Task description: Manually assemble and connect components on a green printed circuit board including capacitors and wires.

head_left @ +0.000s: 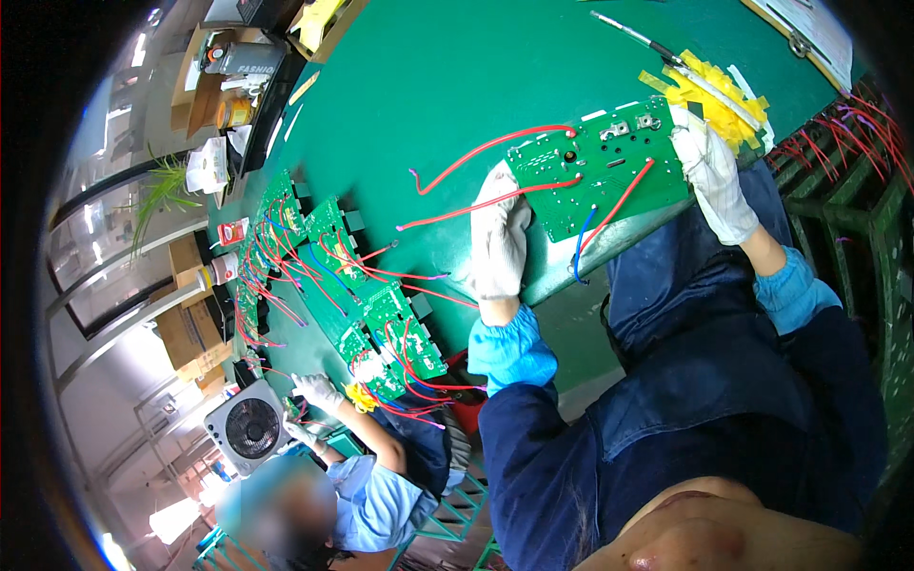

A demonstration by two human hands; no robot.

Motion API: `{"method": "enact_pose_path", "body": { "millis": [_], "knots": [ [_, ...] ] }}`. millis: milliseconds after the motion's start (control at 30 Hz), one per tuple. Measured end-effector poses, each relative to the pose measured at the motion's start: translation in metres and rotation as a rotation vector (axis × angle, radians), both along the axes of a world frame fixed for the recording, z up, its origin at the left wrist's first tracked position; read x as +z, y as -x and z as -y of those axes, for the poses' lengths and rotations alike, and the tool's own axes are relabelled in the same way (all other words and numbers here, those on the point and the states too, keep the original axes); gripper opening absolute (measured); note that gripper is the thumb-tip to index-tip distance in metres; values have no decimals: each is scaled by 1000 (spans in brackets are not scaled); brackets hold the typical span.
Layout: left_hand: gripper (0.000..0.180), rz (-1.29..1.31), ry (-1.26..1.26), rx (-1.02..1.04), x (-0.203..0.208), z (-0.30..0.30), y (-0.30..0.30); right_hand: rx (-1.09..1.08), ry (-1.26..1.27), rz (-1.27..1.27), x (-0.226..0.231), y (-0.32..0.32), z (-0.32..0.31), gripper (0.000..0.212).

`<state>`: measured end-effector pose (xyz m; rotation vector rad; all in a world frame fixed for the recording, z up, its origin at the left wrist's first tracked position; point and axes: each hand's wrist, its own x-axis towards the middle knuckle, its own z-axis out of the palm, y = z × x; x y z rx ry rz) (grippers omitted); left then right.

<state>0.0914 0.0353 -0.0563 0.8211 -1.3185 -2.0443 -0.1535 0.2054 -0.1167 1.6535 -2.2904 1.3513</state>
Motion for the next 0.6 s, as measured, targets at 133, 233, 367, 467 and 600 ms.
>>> {"method": "enact_pose_path", "body": {
  "millis": [133, 233, 367, 467, 600],
  "knots": [
    [41, 153, 30, 81, 6, -21, -9, 33, 105, -374, -6, 6, -1, 46],
    [50, 250, 132, 46, -23, -27, -26, 14, 80, -389, -10, 6, -1, 45],
    [42, 127, -42, 261, -6, -49, 4, 24, 107, -333, -11, 5, -1, 44],
    [39, 70, -47, 222, 2, -52, 12, 48, 123, -152, -11, 1, 2, 43],
    [41, 12, -54, 190, 12, -54, 19, 38, 25, 139, 0, -3, 3, 36]
  ]
}}
